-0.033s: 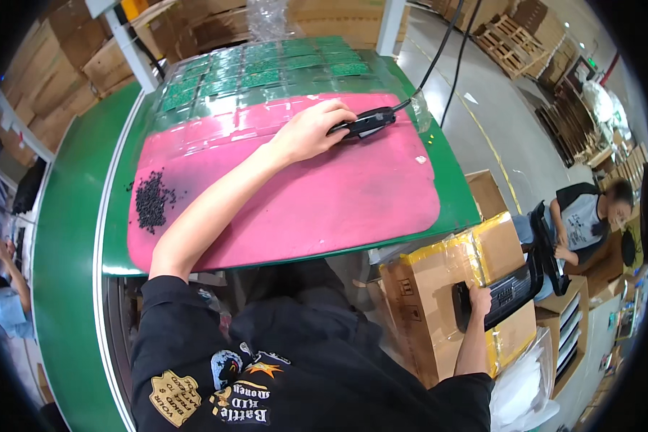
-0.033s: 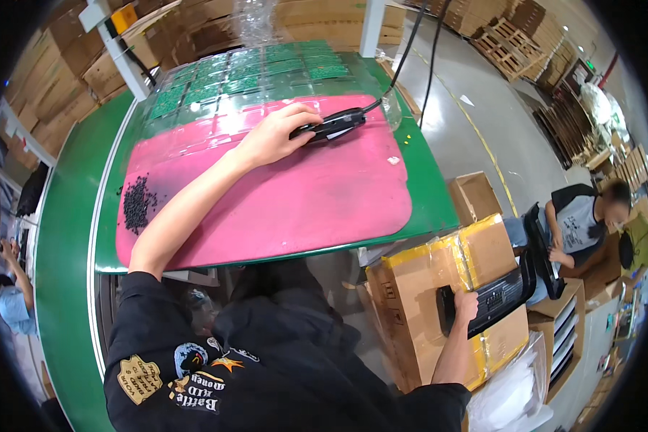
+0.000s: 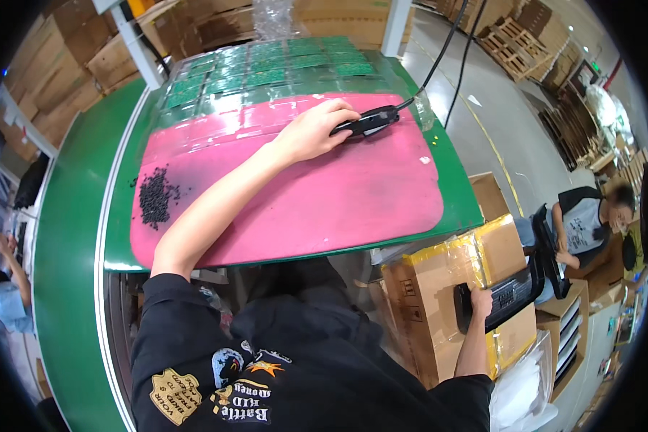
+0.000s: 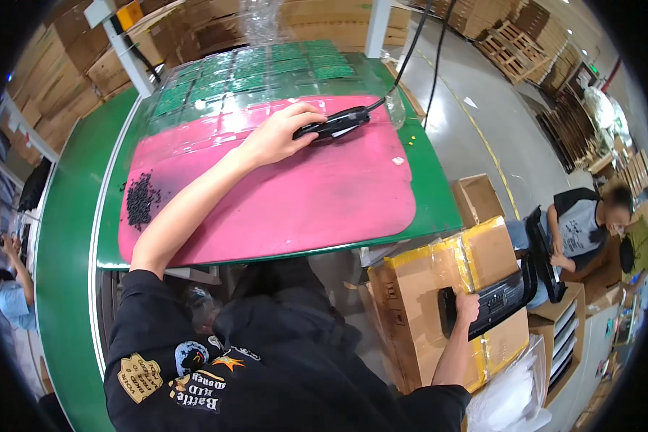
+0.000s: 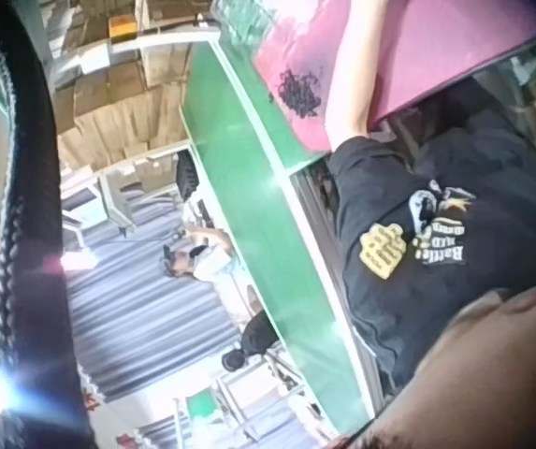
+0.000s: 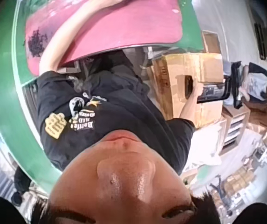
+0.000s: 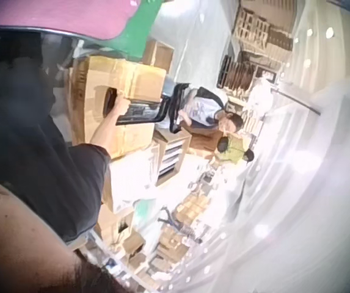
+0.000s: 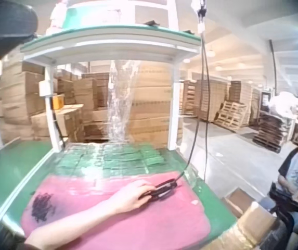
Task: Assemble electronic components by screwing printed circuit boards into plastic housings using an electric screwdriver.
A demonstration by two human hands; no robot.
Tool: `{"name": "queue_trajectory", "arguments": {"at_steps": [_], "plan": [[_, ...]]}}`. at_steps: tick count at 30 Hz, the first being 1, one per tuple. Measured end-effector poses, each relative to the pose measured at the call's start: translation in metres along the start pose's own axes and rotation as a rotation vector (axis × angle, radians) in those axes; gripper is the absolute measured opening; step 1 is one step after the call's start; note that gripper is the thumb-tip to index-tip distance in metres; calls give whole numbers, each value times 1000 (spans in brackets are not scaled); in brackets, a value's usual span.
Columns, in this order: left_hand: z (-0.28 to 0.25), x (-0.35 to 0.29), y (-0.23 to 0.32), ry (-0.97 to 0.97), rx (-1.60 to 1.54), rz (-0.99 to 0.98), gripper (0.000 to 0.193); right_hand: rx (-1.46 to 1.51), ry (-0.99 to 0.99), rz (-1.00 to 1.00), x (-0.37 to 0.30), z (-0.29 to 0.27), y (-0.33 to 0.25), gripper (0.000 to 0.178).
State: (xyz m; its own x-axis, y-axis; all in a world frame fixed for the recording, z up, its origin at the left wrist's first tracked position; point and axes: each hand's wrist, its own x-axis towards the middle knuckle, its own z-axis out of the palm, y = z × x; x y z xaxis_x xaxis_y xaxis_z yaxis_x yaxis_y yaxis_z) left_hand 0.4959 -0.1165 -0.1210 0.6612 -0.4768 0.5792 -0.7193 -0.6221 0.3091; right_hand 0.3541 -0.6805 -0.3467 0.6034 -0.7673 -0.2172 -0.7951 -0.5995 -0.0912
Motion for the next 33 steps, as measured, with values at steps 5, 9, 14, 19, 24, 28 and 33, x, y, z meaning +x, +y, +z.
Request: {"name": "queue_trajectory", "arguments": {"at_steps": [5,9,14,19,24,28,33], "plan": [[-8,-8,6,-55,6,-97,34,23,11,-8,14,5,12,62],[-8,-8,4,-63,36,-96,46,15,25,-3,8,6,10,62],[2,-10,-10,-56,156,27,59,18,19,-23,15,14,13,63],[-18,-31,4,-287,286,-93,59,28,34,-1,1,10,8,59],[-35,-65,14,-247,413,-63,55,25,37,-24,7,7,9,56],[-47,-86,21,-245,454,-112,49,27,42,-67,20,16,15,54],[-54,-106,12,-303,608,-101,45,209,-268,-74,58,15,28,46]]}}
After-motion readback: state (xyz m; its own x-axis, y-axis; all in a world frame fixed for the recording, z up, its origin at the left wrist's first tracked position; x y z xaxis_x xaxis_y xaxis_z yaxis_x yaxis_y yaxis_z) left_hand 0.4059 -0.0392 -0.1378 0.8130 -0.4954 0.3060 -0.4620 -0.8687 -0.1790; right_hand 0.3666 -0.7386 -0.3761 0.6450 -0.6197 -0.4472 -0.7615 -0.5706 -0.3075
